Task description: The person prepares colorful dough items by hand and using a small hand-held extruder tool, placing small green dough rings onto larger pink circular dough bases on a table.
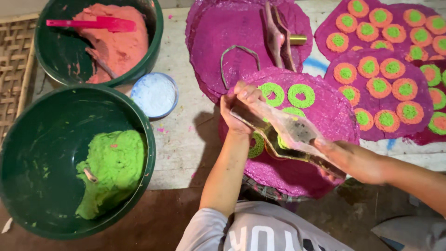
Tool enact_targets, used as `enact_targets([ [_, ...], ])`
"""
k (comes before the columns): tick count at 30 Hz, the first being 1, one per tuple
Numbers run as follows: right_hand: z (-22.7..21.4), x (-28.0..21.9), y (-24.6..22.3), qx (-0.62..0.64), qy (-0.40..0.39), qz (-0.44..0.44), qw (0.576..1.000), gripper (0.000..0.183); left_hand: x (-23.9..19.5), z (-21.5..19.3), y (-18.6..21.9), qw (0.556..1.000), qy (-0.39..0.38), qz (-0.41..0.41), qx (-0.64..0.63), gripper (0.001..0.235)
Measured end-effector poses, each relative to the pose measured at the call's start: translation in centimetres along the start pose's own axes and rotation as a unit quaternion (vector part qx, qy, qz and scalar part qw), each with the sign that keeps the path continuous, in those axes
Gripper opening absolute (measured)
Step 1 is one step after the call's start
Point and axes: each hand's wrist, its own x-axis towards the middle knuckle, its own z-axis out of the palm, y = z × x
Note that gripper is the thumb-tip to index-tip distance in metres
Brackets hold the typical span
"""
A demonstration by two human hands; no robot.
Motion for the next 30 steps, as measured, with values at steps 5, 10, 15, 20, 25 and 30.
enact_targets([
  [5,-0.3,-1.4,-0.2,0.067,-0.009,0.085,0.994,0.076,-0.8,-1.4,-2.6,0.998,0.067,0.017,-0.013,0.026],
  [10,-1.4,-0.4,2.0,-0.025,0.078,0.017,0.997,0.081,0.9,-3.1,-3.9,0.999,0.033,0.004,-0.020,0.022],
  [15,-0.3,1.0,2.2,-0.023,0.131,-0.047,0.990,0.073,3.4,-1.7,-2.3,0.999,-0.034,-0.008,0.025,0.028],
  [20,1.4,2.0,1.3,0.060,0.091,-0.065,0.992,0.069,2.6,-0.1,-0.2,0.996,-0.029,-0.004,0.081,0.018],
  [25,1.2,2.0,4.9,0.055,0.048,0.004,0.997,0.085,-0.2,-0.6,-1.7,0.995,0.050,-0.001,0.090,0.028],
  [30,-1.1,-0.5,12.3,0.126,0.058,-0.041,0.989,0.071,-2.0,-0.5,-2.8,0.813,0.195,-0.113,0.536,0.063],
])
